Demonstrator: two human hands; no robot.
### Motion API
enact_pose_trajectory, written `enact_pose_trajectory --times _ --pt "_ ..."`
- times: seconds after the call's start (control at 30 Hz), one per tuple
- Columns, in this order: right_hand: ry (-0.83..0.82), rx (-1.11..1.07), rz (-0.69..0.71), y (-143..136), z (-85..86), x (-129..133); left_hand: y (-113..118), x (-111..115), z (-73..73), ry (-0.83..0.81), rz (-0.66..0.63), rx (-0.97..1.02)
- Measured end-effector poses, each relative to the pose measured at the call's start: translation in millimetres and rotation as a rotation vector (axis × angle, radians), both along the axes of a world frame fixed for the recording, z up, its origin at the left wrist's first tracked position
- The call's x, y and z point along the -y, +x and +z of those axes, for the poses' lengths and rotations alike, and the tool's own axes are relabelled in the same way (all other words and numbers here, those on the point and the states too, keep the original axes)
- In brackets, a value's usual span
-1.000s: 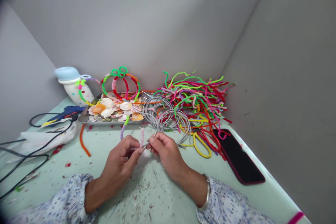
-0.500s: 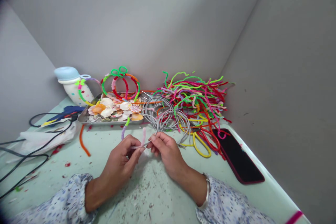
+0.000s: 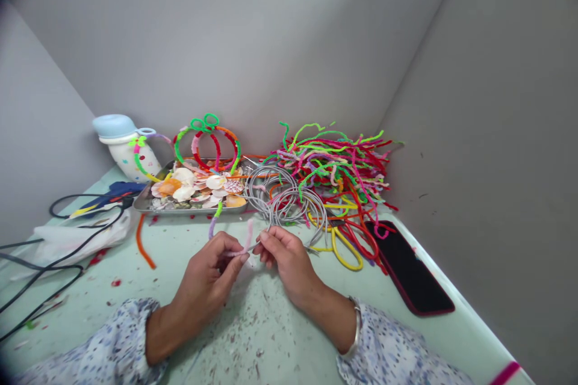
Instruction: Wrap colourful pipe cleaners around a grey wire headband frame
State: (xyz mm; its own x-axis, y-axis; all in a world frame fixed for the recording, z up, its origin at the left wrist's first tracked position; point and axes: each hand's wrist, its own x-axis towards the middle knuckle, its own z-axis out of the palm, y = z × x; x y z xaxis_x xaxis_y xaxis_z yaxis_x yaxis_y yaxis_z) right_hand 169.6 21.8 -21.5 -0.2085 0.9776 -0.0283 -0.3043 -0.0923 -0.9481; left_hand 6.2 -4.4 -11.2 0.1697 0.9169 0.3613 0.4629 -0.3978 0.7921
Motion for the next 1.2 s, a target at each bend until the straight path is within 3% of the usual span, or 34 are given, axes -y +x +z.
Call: enact_pose_trajectory --times 0.5,1.0,1.2 --pt "0.015 -0.012 0.036 0.3 0.8 2.2 -0.6 0.8 6.6 -0.056 -0.002 0.032" --pt "0.058 0.068 0.004 -2.1 8.5 6.2 -0.4 -2.9 6.8 -0.319 0.019 0.17" --pt "0.013 0.004 -0.019 -0.5 1.4 2.8 2.6 0.6 2.0 -0.217 0.024 0.106"
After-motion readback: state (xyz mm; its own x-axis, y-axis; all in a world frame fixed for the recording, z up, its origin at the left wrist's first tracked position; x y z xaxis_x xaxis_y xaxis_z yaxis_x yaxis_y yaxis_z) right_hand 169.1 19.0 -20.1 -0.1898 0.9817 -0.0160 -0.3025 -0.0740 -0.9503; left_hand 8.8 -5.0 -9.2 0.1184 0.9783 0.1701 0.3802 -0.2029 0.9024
